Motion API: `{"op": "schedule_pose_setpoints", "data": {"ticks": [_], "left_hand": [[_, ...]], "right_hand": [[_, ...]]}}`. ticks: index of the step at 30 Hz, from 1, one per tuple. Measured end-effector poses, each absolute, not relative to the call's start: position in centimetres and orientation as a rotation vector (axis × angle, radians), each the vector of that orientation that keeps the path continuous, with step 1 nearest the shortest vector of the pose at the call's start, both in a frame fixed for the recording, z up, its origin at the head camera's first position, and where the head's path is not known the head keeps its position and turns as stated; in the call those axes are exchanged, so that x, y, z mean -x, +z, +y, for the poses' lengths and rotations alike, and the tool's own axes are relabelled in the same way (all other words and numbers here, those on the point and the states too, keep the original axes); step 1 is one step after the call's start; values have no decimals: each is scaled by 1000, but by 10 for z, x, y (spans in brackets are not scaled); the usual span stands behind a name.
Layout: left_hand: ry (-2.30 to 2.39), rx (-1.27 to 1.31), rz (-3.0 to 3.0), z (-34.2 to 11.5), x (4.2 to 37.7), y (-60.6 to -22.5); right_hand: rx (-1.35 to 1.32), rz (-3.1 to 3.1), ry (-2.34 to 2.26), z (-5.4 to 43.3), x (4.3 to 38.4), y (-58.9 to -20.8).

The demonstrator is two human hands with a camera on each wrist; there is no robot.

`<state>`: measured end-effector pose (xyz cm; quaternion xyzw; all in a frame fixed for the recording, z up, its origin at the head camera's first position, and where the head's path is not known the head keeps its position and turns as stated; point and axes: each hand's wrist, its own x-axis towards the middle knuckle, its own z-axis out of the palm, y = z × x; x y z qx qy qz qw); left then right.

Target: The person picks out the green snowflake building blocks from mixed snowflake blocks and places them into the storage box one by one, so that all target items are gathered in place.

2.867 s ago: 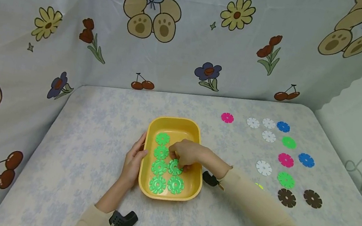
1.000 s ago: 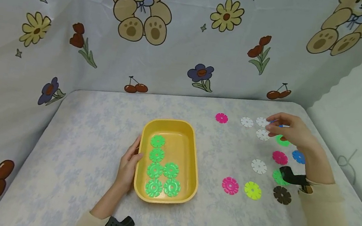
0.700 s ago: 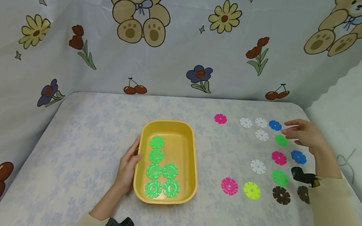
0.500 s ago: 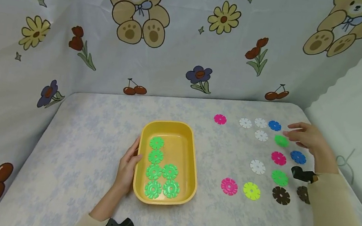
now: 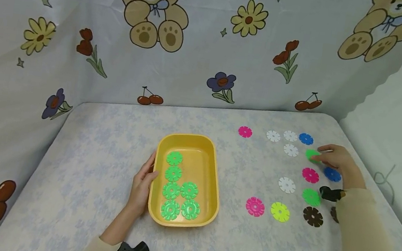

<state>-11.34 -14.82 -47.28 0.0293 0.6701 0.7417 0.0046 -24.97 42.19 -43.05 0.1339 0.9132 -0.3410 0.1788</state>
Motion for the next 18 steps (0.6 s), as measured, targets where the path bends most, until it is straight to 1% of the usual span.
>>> {"op": "schedule_pose_setpoints", "data": {"ticks": [9, 18], "left_hand": [[2337, -98, 2091, -148, 114, -472], [2340, -108, 2074, -148, 115, -473]], "right_hand": [[-428, 2668, -819, 414, 249, -433], [-410, 2723, -935, 418, 248, -434]]}}
